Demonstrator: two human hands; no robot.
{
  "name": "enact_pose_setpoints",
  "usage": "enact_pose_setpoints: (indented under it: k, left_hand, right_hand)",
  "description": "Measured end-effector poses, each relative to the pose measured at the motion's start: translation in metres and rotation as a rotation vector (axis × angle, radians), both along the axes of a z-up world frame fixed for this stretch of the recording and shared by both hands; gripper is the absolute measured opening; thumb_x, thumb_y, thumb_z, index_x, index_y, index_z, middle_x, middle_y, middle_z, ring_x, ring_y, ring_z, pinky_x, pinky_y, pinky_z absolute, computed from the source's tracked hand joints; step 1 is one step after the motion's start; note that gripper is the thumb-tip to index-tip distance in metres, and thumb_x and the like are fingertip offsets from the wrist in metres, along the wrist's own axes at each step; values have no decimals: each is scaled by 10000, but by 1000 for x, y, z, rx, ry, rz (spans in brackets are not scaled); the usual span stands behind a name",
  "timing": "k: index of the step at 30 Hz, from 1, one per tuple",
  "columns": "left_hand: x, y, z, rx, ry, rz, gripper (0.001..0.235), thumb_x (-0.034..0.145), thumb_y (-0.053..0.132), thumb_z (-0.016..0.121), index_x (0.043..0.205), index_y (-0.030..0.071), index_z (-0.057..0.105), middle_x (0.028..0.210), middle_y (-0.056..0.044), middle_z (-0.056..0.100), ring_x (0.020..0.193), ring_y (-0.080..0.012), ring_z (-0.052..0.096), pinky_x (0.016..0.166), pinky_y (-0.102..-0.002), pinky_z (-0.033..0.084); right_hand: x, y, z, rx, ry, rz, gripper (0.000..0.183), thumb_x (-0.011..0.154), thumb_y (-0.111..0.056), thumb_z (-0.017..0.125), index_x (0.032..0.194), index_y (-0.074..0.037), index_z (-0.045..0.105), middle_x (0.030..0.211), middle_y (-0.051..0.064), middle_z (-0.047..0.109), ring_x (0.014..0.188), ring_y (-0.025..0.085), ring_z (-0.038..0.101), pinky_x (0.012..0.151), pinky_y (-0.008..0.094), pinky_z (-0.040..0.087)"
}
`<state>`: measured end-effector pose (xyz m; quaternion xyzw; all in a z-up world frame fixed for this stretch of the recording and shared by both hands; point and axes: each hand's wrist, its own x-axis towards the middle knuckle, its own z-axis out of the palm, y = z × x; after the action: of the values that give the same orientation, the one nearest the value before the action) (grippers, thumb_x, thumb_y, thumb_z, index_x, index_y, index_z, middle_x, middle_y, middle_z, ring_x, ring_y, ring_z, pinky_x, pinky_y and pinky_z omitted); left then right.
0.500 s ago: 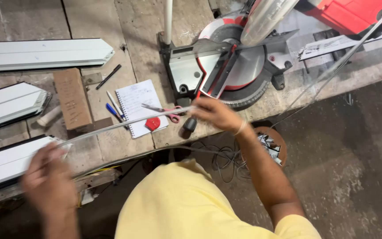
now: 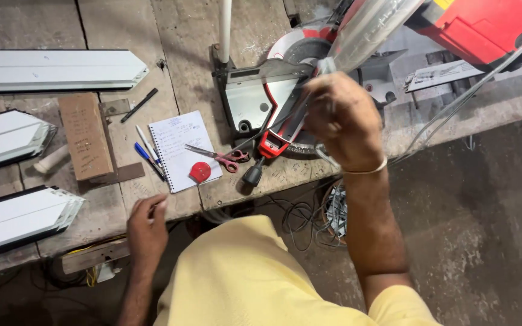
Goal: The worker is preparing, measuring, and finishing white metal profiles on a fabrication floor, using tools like scissors to trim edges and inspecting the pieces near a miter saw.
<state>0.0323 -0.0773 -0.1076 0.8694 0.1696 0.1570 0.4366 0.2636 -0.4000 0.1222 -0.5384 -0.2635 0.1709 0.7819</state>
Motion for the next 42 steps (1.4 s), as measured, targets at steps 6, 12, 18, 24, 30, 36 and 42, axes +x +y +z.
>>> enact_pose_setpoints:
  k: [6,12,18,24,30,36,42]
  left_hand:
    - [56,-61,174,189,-421,-382,694,721,216,850,1277,-36,520,1363,-191,525,1192,-391,569,979,-482,509]
    - [22,-29,123,-617,93,-476,138,982,71,698,1105,26,743,1004,-101,755,921,-222,682,808,-360,575]
    - [-41,100,-9,-1043,-355,161,429,1188,387,647,921,68,541,836,-21,576,616,-67,435,537,-200,344]
    - [-65,109,-22,-860,-200,170,306,1197,309,616,997,78,600,731,24,505,594,-37,389,519,-205,310]
    - [18,-30,127,-484,243,-480,188,911,183,717,1000,19,744,837,-82,772,729,-124,700,660,-283,566]
    - [14,-3,141,-399,261,-534,232,912,264,735,912,33,762,752,-72,765,676,-131,688,637,-305,558]
    - [-44,52,86,-429,291,-303,262,908,291,715,945,34,756,793,-59,788,764,-119,697,711,-298,543]
  right_hand:
    - [-42,59,15,-749,-955,377,235,981,-222,663,1144,-54,639,1001,139,716,837,345,700,708,436,553]
    - [-28,41,61,-884,-597,459,271,990,-302,694,1024,-35,659,839,118,673,717,291,649,648,387,535]
    - [23,-152,75,-362,39,15,239,973,-253,723,976,-14,730,626,-78,554,530,-10,461,463,178,327]
    - [-8,-170,89,-1062,-328,-554,273,1202,-282,630,1142,-23,692,905,46,691,750,103,629,669,225,516]
    - [-79,19,67,-858,-835,-197,676,885,-378,813,1413,-37,563,1464,151,585,1403,337,545,1205,479,469]
    - [-77,-25,-59,-981,-913,141,327,1015,-273,514,1283,-96,573,1109,106,662,1030,216,629,904,358,518]
    - [-24,-152,-34,-1548,-592,-986,206,1212,-204,671,1148,-15,722,1007,189,697,945,373,665,801,474,514]
